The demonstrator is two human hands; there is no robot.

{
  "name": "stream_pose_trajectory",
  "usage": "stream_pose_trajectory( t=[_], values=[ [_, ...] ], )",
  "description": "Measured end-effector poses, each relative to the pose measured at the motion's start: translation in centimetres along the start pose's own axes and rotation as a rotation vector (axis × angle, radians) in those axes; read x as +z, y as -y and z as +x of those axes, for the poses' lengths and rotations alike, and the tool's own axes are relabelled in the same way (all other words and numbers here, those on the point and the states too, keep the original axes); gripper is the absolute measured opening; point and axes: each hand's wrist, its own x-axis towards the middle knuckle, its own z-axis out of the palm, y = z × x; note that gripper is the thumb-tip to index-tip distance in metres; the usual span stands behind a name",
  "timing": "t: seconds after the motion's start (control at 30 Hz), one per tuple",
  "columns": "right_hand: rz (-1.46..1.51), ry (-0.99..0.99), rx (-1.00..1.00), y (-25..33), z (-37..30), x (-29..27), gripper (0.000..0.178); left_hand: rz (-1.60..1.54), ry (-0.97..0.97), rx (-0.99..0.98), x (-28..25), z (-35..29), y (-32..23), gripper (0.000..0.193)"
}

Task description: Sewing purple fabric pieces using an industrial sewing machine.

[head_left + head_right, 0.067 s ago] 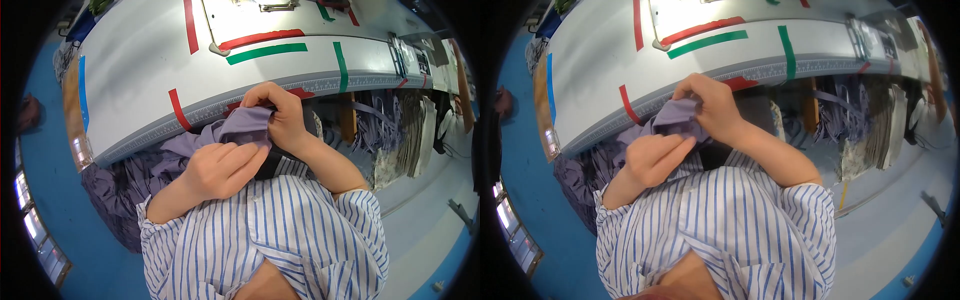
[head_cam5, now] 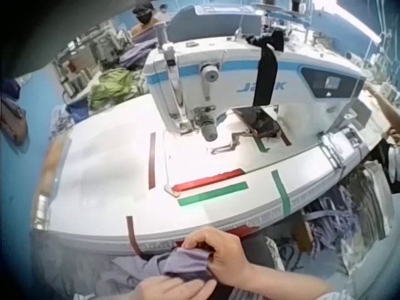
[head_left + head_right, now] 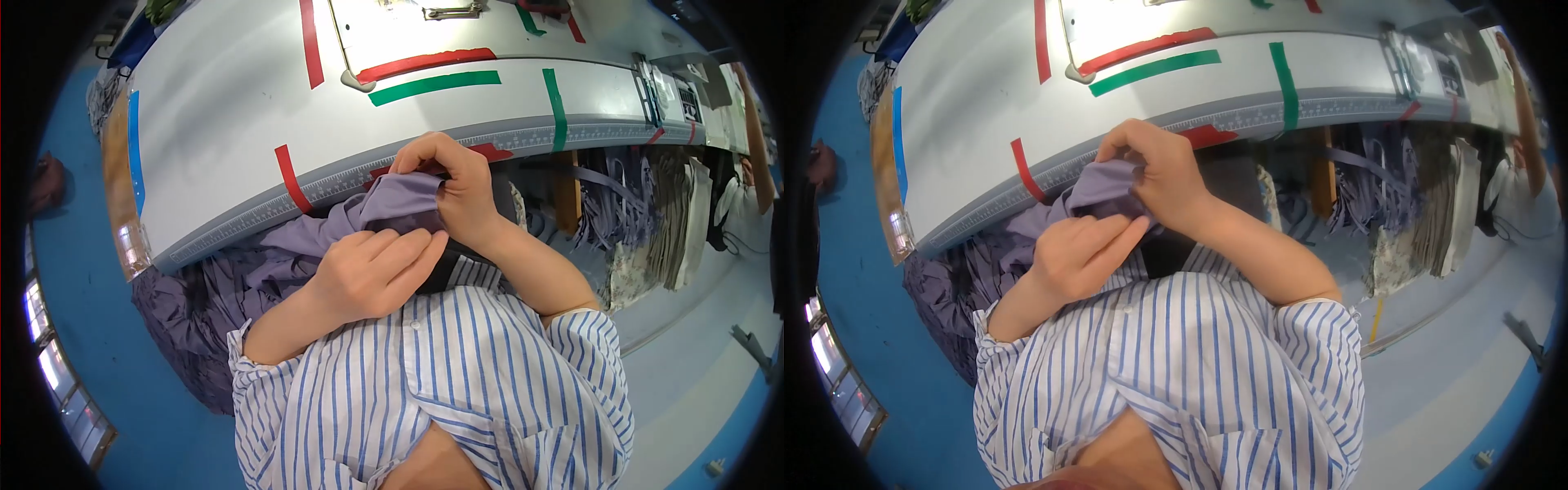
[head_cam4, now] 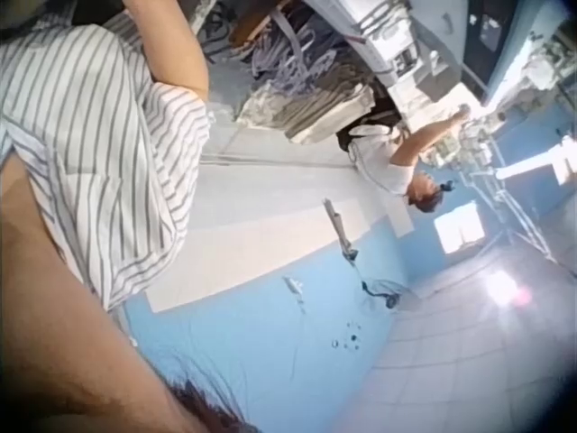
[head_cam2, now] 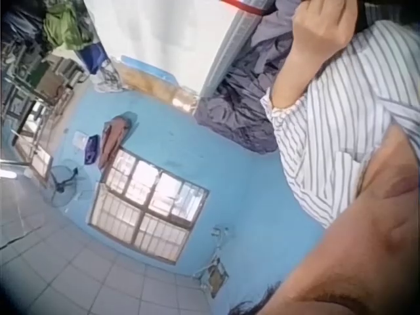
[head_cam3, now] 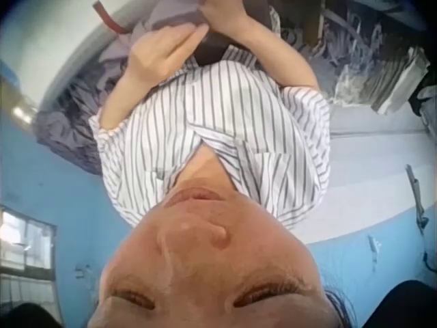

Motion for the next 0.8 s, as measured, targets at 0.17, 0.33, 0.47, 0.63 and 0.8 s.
stream_pose_trajectory(
  t=[0.17, 0.33, 0.47, 0.63, 0.8],
  values=[
    [0.062, 0.016, 0.055, 0.1, 0.5, -0.2, 0.022, -0.119, -0.087, -0.117, 0.9, 0.0, 0.5, 0.024],
    [0.08, 0.016, 0.09, 0.5, 0.2, -0.3, 0.028, 0.026, -0.433, -0.228, 1.0, -0.2, 1.9, 0.047],
    [0.072, 0.045, 0.064, 0.4, 0.4, -0.5, 0.035, 0.117, -0.243, -0.366, 0.5, 0.7, 2.7, 0.046],
    [-0.181, -0.213, -0.055, 0.8, -0.4, -0.5, 0.027, -0.243, -0.203, -0.72, 1.3, -0.7, 2.5, 0.034],
    [0.13, -0.008, 0.34, 2.0, -3.1, -1.1, 0.028, -0.343, -0.253, -0.803, 1.4, -0.1, 2.1, 0.029]
  ],
)
